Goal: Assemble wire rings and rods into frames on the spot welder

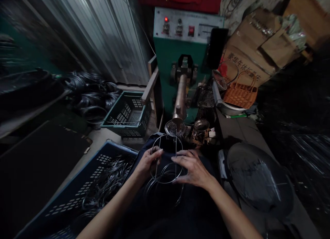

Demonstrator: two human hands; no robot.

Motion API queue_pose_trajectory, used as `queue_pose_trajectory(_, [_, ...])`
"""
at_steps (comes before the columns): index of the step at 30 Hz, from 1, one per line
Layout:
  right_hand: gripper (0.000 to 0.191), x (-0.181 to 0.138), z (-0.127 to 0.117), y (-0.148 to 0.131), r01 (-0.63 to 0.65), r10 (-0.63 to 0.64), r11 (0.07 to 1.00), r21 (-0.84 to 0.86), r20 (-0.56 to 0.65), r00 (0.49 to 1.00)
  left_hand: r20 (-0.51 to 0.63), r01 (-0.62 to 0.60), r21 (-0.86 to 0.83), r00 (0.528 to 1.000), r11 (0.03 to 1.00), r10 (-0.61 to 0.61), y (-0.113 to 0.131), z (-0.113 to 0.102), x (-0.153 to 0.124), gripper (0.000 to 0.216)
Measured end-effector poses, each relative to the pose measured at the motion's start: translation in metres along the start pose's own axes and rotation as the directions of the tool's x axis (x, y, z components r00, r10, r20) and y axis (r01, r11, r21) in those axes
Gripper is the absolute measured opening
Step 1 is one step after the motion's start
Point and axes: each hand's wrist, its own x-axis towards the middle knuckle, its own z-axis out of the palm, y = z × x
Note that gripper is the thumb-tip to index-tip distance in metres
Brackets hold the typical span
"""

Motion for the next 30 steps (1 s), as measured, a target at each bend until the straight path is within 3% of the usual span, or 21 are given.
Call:
queue_pose_trajectory(17, [0.076,0.008,-0.008,0.013,0.007,-0.007,0.999,-0.034,0.025,1.0,0.016,-0.024,0.024,1.0,0.999,0.023,0.003,0.003,0.016,0.042])
queue_pose_trajectory(30, [0.075,0.008,-0.012,0.003,0.001,0.0,1.0,-0.023,0.057,0.998,0.017,-0.014,0.0,1.0,1.0,0.014,0.0,0.0,0.01,0.039])
